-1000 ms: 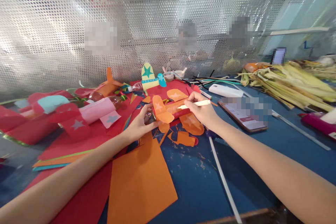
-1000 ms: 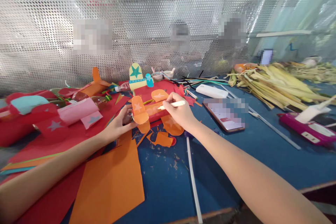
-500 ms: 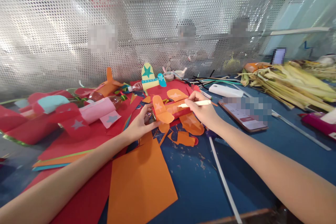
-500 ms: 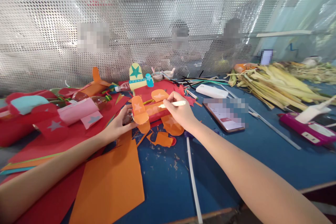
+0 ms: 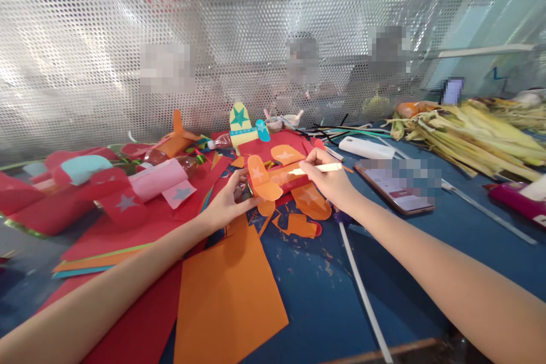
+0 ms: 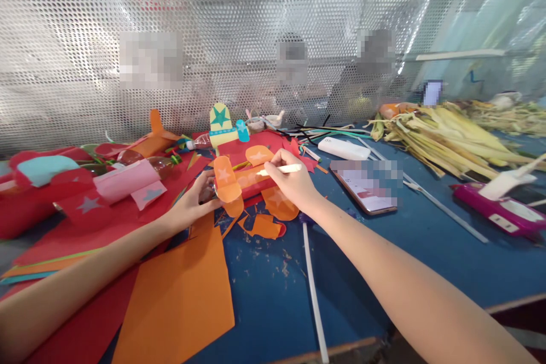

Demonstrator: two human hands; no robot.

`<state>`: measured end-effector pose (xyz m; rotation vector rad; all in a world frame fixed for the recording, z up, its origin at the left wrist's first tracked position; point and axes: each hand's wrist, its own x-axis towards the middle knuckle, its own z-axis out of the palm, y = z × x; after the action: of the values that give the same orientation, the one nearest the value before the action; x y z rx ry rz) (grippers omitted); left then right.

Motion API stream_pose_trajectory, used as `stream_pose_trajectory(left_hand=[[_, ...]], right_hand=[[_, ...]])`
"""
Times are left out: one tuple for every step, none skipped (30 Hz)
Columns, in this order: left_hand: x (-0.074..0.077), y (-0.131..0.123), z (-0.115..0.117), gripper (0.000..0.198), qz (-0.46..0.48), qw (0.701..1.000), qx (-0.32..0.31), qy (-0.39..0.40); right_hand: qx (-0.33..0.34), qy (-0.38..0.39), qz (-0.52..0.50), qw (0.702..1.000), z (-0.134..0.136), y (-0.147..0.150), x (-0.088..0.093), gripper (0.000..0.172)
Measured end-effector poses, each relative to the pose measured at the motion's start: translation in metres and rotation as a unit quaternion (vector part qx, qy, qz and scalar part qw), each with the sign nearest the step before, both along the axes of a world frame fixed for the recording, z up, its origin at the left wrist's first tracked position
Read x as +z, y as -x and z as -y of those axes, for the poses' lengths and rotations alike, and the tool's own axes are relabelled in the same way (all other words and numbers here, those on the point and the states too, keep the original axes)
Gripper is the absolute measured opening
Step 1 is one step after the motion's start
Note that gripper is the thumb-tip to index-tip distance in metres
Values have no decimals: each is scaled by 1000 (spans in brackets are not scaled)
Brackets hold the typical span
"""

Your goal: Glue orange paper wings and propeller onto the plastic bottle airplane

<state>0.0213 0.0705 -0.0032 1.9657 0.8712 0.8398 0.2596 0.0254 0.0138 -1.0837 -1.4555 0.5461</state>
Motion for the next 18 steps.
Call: stream_pose_trajectory(left_hand=[[0, 0, 0, 58, 0, 1000, -1, 3], [0, 0, 0, 58, 0, 1000, -3, 5], [0, 0, 0, 58, 1, 1000, -5, 8], [0, 0, 1, 58, 0, 1000, -6, 10], [0, -1, 1, 58, 0, 1000, -7, 11], [1, -1, 1, 58, -1, 1000, -8, 12], [1, -1, 1, 58, -3, 1000, -8, 12], [1, -1, 1, 58, -5, 1000, -8, 12], [1, -1, 1, 58, -5, 1000, -7, 10], [1, 0, 1, 59, -6, 1000, -5, 7], [1, 0, 1, 59, -7, 1000, -4, 4], [0, 0, 0, 59, -10, 1000, -2, 2], [0, 0, 0, 59, -12, 1000, 0, 1], [0, 0, 0, 59, -14, 1000, 0, 0], [-1, 0, 0, 59, -13, 1000, 1, 0], [-1, 0, 0, 59, -10, 1000, 1, 0], [-1, 0, 0, 59, -5, 1000, 1, 0], [-2, 0, 0, 59, -2, 1000, 0, 2]], right_hand=[[1, 0, 0, 1000, 0, 0, 0, 23], [3, 0, -1, 1000, 0, 0, 0, 23], [3, 0, -1, 1000, 0, 0, 0, 22], [2, 1, -1, 1000, 0, 0, 0, 22], [0, 0, -1, 1000, 0, 0, -1, 22], [-2, 0, 0, 1000, -1, 0, -1, 22], [-2, 0, 0, 1000, -1, 0, -1, 22], [-1, 1, 0, 1000, -1, -1, -1, 21], [-2, 1, 1, 1000, -1, -1, -1, 21], [-4, 0, 2, 1000, -1, -1, -1, 21], [-6, -1, 3, 1000, -1, -1, -1, 21], [-8, -3, 4, 1000, -1, -1, -1, 22], [-8, -6, 5, 1000, -1, -1, -1, 22], [-7, -7, 7, 1000, -1, -1, -1, 23], [-5, -6, 8, 1000, -1, -1, -1, 23], [-5, -4, 9, 1000, 0, -1, -1, 23], [-5, -2, 10, 1000, 0, -1, 0, 24], [-7, 0, 11, 1000, 0, 0, 0, 24]])
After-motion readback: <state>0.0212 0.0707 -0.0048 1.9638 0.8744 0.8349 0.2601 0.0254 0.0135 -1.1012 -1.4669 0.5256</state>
